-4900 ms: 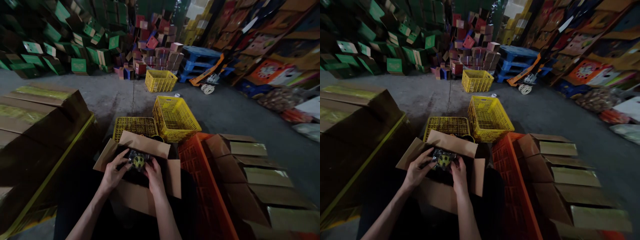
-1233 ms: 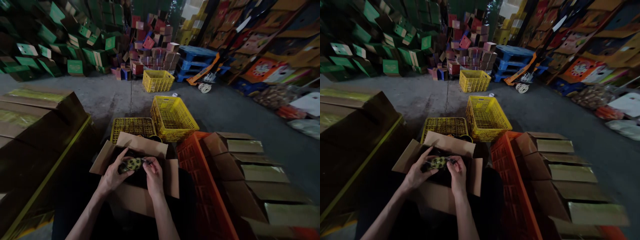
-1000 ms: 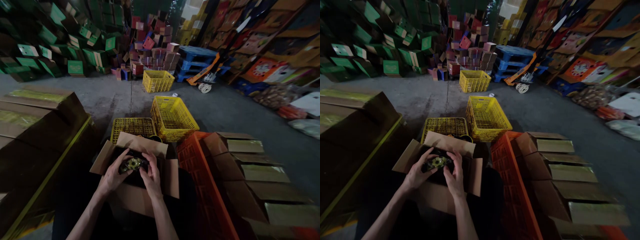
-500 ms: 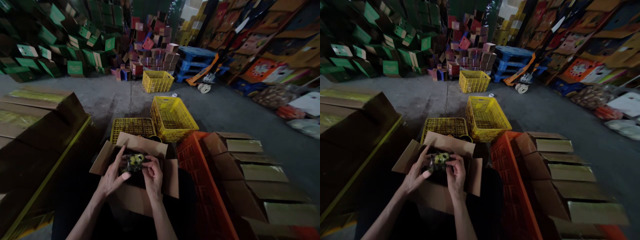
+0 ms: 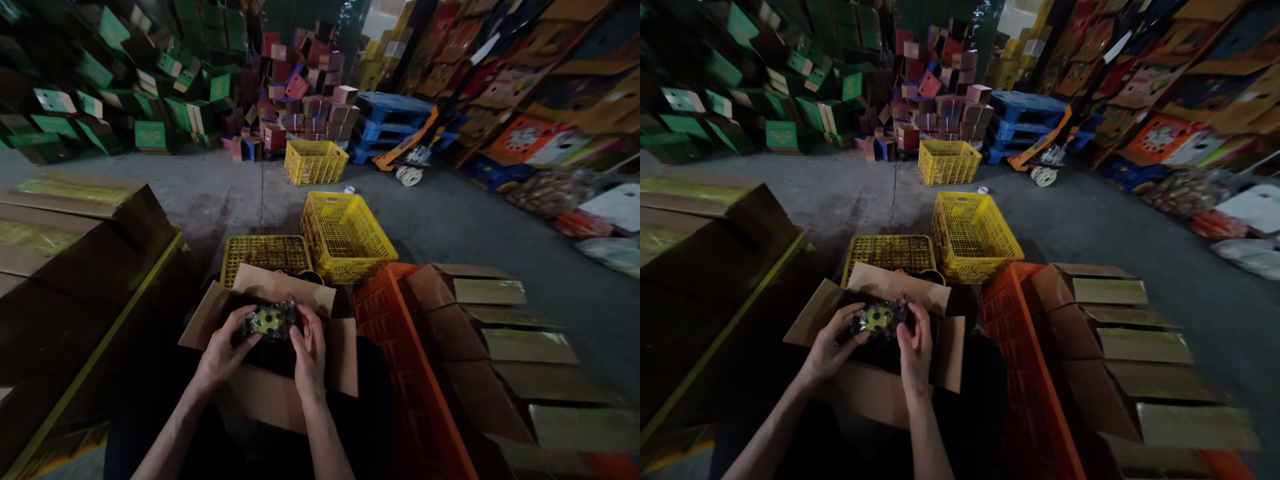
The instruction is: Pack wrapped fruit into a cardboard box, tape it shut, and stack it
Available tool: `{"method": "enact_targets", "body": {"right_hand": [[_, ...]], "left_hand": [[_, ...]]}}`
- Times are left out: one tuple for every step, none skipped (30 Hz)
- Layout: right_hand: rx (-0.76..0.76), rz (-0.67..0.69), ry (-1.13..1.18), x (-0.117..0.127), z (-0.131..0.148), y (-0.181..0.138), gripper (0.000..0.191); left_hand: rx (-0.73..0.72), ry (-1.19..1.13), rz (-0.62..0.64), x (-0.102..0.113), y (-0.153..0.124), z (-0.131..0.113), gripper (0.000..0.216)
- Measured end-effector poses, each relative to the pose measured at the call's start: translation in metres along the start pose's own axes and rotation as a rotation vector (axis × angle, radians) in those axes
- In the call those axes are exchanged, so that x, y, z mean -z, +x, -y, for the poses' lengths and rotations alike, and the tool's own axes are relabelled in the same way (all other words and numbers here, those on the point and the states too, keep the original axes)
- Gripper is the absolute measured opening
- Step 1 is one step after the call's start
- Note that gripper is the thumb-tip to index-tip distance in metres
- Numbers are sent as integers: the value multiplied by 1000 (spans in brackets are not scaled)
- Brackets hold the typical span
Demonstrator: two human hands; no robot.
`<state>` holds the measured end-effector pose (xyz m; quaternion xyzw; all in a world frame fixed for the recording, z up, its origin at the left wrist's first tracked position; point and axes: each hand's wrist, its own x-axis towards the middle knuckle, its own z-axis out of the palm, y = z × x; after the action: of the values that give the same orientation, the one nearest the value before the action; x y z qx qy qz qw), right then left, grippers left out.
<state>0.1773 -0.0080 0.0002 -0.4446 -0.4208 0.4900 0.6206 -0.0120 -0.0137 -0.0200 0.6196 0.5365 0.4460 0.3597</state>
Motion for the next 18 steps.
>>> {"method": "enact_targets", "body": {"right_hand": [[-52,-36,21,0,-3,1,46],[-104,-60,35,-1,-6,2,51],[-148,-69,42,-1,-9,3,51],[-176,-70,41,0,-11,4,48],[-188,-69,33,0,-12,4,43],[-187,-64,20,1,-13,4,38],[-178,-60,9,2,-13,4,32],[-165,-59,3,3,-13,4,29],[-154,-58,0,3,-12,3,26],[-148,-56,-2,3,-12,3,24],[-146,-50,-3,3,-12,3,23],[-145,-43,-1,2,-11,3,23],[-142,-37,2,2,-11,3,23],[-137,-33,2,1,-11,3,24],[-127,-40,-6,1,-10,3,25],[-113,-60,-22,1,-9,4,25],[-95,-83,-51,3,-7,4,26],[-73,-104,-94,5,-4,4,25]], "left_hand": [[-14,16,6,0,0,0,51],[-28,29,13,0,-1,0,49],[-36,39,27,1,-1,0,50],[-35,43,44,1,-1,-1,55],[-22,41,66,1,-1,-2,62],[0,33,87,2,-1,-3,71],[27,19,104,2,-1,-4,79],[53,2,114,2,-1,-5,84],[74,-18,117,2,-1,-6,86],[85,-36,113,2,-1,-6,86],[85,-51,107,2,0,-7,85],[79,-59,101,2,0,-8,83],[71,-57,97,1,0,-8,82],[66,-46,96,1,1,-9,81],[63,-28,93,0,1,-9,79],[60,-10,89,0,2,-9,77],[56,7,83,0,3,-9,74],[48,23,77,0,4,-9,70]]}}
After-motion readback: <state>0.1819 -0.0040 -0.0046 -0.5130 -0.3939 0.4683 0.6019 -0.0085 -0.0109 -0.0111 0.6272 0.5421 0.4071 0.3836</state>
